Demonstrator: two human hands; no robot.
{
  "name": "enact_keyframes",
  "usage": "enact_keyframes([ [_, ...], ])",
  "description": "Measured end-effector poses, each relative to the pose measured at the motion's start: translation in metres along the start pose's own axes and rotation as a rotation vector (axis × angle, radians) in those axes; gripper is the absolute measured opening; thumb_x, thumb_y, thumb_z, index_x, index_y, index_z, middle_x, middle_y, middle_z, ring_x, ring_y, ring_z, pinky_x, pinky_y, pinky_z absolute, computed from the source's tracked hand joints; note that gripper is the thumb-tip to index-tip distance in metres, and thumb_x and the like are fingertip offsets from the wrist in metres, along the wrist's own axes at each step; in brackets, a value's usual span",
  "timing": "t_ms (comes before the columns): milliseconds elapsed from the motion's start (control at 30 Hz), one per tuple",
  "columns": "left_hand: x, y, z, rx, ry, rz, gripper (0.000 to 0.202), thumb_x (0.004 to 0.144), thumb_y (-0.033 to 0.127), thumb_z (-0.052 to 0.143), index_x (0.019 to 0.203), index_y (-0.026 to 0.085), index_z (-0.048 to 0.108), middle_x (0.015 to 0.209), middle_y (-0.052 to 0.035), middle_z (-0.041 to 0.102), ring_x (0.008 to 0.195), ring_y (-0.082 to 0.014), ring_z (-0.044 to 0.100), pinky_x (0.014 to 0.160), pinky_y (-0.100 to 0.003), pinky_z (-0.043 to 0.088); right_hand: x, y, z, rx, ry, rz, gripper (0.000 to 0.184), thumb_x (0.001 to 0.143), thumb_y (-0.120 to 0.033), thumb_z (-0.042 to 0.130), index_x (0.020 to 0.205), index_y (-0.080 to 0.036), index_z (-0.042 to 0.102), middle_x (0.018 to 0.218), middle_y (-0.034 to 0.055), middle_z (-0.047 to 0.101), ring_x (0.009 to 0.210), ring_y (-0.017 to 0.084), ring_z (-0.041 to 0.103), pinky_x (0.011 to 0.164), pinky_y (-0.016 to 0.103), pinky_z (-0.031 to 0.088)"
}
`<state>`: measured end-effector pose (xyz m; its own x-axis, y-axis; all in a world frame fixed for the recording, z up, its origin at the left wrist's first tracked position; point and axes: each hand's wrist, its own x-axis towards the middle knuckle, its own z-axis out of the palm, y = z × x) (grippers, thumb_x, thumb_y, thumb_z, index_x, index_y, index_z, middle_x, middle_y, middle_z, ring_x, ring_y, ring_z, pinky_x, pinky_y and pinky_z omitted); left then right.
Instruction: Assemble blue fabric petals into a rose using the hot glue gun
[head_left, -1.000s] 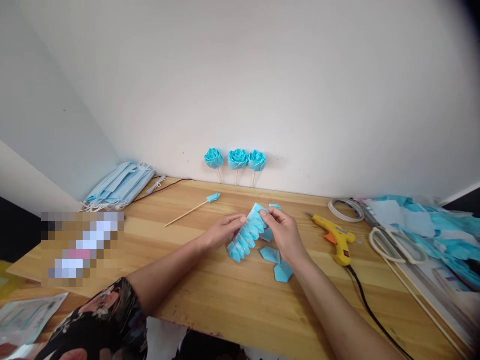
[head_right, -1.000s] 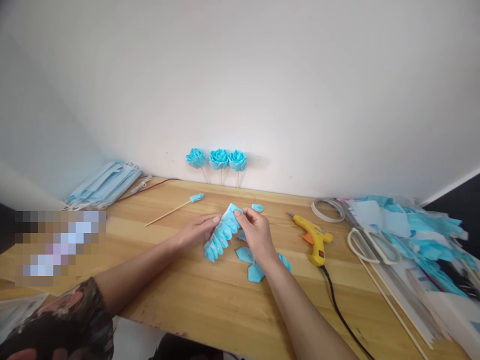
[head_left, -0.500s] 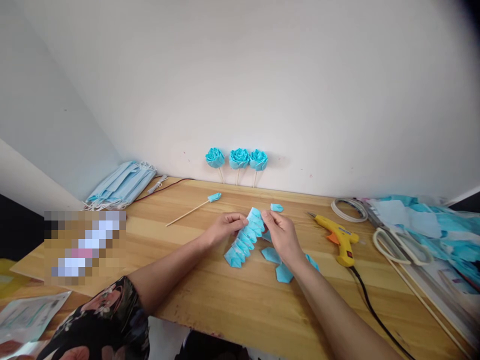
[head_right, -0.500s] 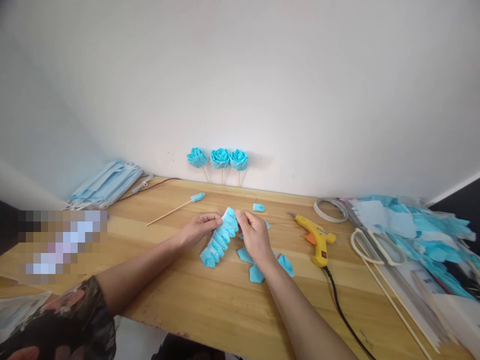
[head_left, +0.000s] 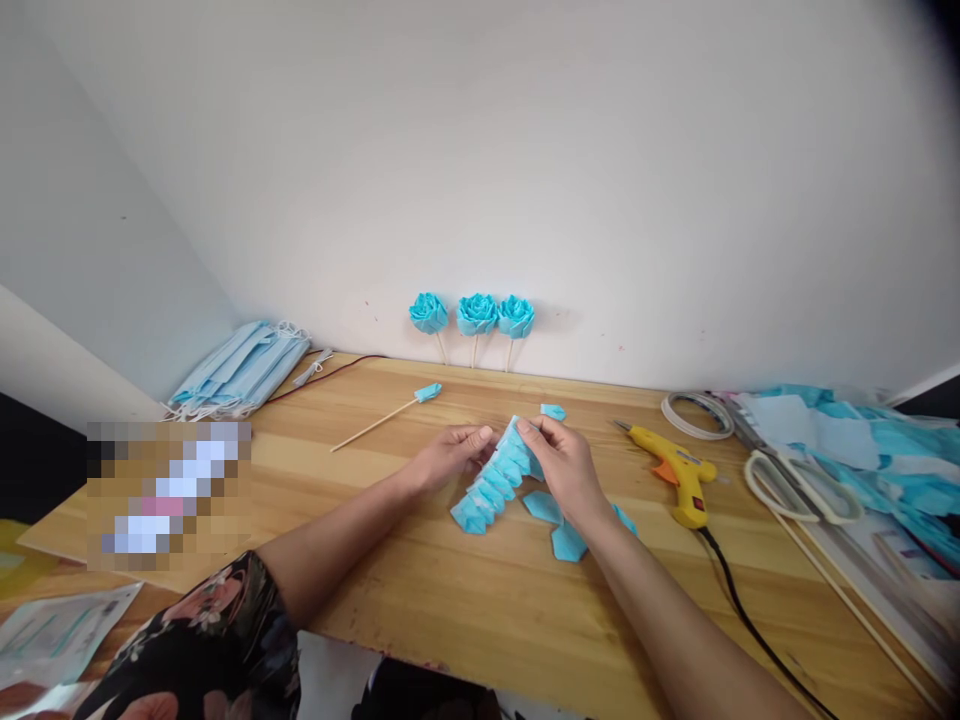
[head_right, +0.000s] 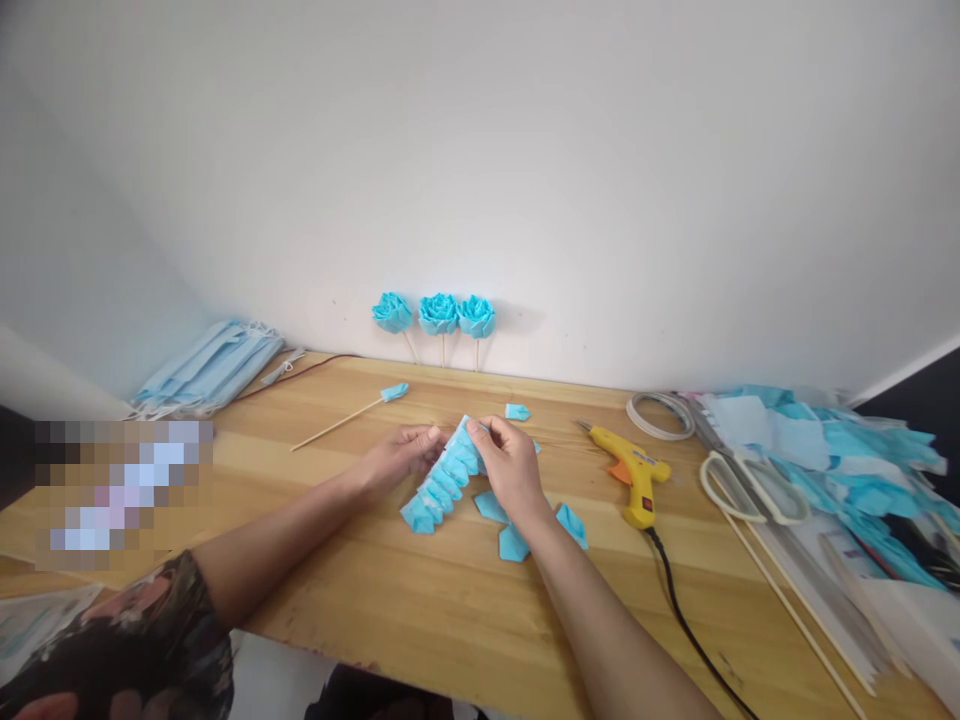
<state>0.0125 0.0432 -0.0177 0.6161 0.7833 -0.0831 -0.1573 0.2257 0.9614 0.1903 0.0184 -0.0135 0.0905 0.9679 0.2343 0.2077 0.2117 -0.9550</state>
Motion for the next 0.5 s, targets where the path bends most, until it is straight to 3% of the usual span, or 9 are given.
enact_keyframes([
  [167,0.0002,0.0059,-0.0011,0.086,0.048,0.010,0.051,0.066,0.059,0.078,0.072,0.011,0.065,0.057,-0.0005,0.058,0.049,-0.0086,0.051,0.050,-0.022,0.039,-0.0017,0.0016,0.0015,-0.073,-0.005,0.007,0.040,0.088,-0.050,0.056,0.063,-0.019,0.052,0.059,-0.0036,0.042,0.057,0.012,0.037,0.054,0.026,0.031],
  [333,0.0007,0.0102,-0.0011,0.133,0.074,0.022,0.052,0.064,0.062,0.077,0.070,0.011,0.065,0.053,0.0003,0.058,0.046,-0.0094,0.051,0.047,-0.022,0.039,-0.0021,0.0009,0.0023,-0.009,0.034,0.036,0.050,0.089,-0.057,0.051,0.057,-0.021,0.037,0.055,-0.0041,0.035,0.054,0.012,0.034,0.051,0.026,0.030],
  [500,0.0031,0.0064,-0.0036,0.121,0.090,0.039,0.052,0.068,0.062,0.074,0.070,0.011,0.064,0.055,-0.0003,0.058,0.046,-0.0093,0.051,0.047,-0.022,0.040,0.0002,-0.0025,-0.0005,0.069,-0.034,0.067,0.045,0.087,-0.057,0.055,0.060,-0.021,0.048,0.059,-0.0023,0.046,0.057,0.014,0.044,0.056,0.026,0.037],
])
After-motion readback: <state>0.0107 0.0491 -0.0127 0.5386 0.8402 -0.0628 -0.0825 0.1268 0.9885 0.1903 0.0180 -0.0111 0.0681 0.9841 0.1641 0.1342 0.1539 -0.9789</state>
